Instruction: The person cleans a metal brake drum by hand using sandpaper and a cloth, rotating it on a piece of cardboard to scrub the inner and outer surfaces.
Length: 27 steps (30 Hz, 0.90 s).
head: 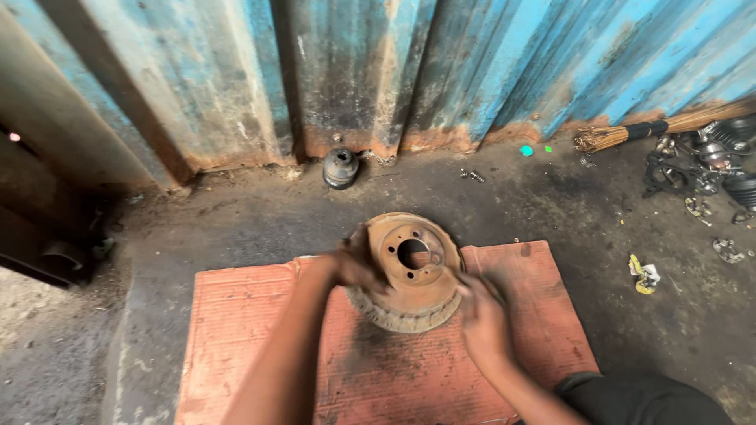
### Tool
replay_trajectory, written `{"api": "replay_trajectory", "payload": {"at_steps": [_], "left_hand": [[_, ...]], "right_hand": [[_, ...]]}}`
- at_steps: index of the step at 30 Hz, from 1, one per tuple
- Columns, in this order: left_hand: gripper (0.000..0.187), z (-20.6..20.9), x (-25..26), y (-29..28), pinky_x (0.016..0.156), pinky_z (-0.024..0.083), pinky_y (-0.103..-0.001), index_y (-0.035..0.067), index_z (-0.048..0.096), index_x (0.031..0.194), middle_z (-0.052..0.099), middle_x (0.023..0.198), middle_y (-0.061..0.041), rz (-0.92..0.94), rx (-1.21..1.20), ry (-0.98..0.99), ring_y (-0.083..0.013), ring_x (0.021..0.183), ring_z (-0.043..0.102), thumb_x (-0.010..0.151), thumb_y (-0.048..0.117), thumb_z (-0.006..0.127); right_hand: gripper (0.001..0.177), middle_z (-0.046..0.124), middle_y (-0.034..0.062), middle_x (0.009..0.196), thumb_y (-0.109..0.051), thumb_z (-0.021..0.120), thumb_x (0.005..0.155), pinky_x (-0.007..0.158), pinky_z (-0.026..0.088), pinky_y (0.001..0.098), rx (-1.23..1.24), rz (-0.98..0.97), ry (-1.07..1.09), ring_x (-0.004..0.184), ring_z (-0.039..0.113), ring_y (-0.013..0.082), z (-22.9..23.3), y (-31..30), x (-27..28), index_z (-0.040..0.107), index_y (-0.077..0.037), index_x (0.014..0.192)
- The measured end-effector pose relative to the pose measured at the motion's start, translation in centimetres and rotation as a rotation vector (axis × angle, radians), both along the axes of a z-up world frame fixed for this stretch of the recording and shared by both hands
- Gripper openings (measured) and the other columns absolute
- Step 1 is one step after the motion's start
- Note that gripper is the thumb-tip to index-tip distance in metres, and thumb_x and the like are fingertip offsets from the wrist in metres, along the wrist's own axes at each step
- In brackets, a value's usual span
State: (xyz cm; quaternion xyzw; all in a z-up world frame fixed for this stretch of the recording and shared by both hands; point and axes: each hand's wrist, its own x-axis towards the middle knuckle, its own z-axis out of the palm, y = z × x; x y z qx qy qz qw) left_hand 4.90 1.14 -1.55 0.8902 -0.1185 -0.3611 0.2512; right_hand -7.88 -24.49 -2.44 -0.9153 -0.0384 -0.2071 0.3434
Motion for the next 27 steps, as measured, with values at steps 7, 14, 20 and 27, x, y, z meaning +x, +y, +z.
{"api": "replay_trajectory", "payload": {"at_steps": [7,14,20,27], "left_hand": [[0.083,-0.4,0.8,1.2,0.115,0.046,-0.041,0.011,0.034,0.157,0.031,0.160,-0.016,0.667,-0.476,0.017,-0.0337,0.145,0.044,0.085,0.036,0.067],[0.079,2.8,-0.9,-2.2,0.112,0.043,-0.047,0.001,0.027,0.157,0.054,0.142,-0.034,0.905,-0.077,-0.021,-0.0454,0.135,0.053,0.102,0.056,0.040],[0.112,3.7,-3.7,-2.7,0.117,0.029,-0.052,0.005,0.004,0.160,0.027,0.153,-0.029,0.371,0.068,0.057,-0.0457,0.144,0.029,0.080,0.060,0.061],[0.166,3.2,-5.4,-0.2,0.123,0.012,-0.058,0.010,-0.019,0.160,-0.011,0.169,-0.021,0.066,0.252,-0.028,-0.0456,0.155,-0.004,0.049,0.062,0.093]], "right_hand": [[0.038,0.059,0.0176,0.119,-0.022,0.047,0.112,0.092,0.042,0.0344,0.222,-0.068,-0.050,0.107,0.048,0.0178,-4.4,0.9,0.0,0.059,0.012,0.120],[0.043,0.050,0.0088,0.101,-0.027,0.050,0.114,0.092,0.040,0.0368,1.004,-0.105,0.370,0.095,0.043,0.0215,-6.6,0.4,0.3,0.062,0.014,0.123],[0.048,0.067,0.0053,0.139,-0.035,0.048,0.101,0.112,0.042,0.0306,1.257,0.171,0.424,0.130,0.060,0.0154,-3.6,-4.1,8.6,0.055,-0.003,0.137],[0.028,0.070,0.0121,0.104,-0.006,0.062,0.100,0.081,0.053,0.0316,0.108,0.105,-0.076,0.092,0.069,0.0213,1.4,-1.9,6.2,0.070,-0.006,0.127]]}}
